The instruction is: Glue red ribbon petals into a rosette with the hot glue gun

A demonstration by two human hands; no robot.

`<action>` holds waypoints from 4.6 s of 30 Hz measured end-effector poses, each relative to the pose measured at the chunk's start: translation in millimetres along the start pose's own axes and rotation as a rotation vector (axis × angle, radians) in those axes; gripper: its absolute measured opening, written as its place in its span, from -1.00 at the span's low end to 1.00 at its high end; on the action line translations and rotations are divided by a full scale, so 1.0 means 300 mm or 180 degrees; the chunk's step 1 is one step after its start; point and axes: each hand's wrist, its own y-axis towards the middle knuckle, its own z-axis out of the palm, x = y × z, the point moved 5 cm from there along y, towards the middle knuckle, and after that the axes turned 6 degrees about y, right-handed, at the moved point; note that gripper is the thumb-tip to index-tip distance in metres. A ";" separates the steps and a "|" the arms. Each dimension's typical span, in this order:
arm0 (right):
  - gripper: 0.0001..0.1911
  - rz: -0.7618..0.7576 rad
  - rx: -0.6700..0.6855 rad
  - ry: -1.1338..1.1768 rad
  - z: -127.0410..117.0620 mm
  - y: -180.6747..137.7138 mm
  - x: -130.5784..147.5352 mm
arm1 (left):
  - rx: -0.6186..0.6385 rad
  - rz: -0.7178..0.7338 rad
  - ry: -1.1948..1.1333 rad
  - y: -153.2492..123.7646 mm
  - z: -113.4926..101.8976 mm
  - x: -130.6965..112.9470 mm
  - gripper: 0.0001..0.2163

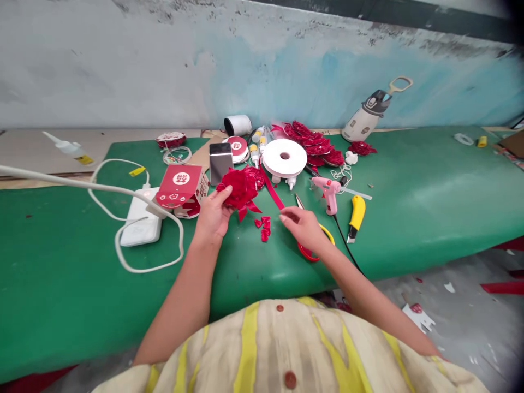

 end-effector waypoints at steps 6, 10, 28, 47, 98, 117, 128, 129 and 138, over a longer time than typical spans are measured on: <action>-0.44 -0.0796 0.0761 -0.1791 0.124 -0.031 0.048 | 0.0006 0.0120 -0.0169 0.009 -0.001 0.006 -0.84; -0.54 -0.0979 0.1130 -0.2197 0.159 0.018 0.046 | 0.0009 0.0051 -0.0240 0.005 0.006 0.015 -0.85; -0.79 -0.0717 0.0283 -0.1323 -0.008 0.220 0.018 | 0.0513 -0.0272 0.0078 -0.052 0.055 0.024 -0.73; -0.92 -0.0586 0.1064 -0.1760 0.084 0.134 0.002 | 0.0238 -0.0484 0.0946 -0.124 -0.009 0.035 -0.68; -0.78 -0.0630 0.0408 -0.0330 0.130 0.244 0.167 | 0.0193 -0.1043 -0.0784 0.013 0.092 0.130 -0.81; -0.85 -0.0756 -0.0174 -0.1596 0.076 0.136 0.084 | 0.0518 -0.0723 -0.0006 -0.031 0.098 0.169 -0.83; -0.96 -0.0651 -0.0190 -0.1072 0.079 0.166 0.075 | 0.0764 -0.0412 0.0296 -0.065 0.134 0.138 -0.89; -0.96 -0.0642 -0.0217 -0.0903 0.076 0.168 0.078 | 0.0775 -0.0391 0.0264 -0.065 0.135 0.136 -0.90; -0.79 -0.0130 -0.0271 0.1183 0.029 0.164 0.116 | 0.0910 -0.0544 0.0035 -0.041 0.108 0.119 -0.91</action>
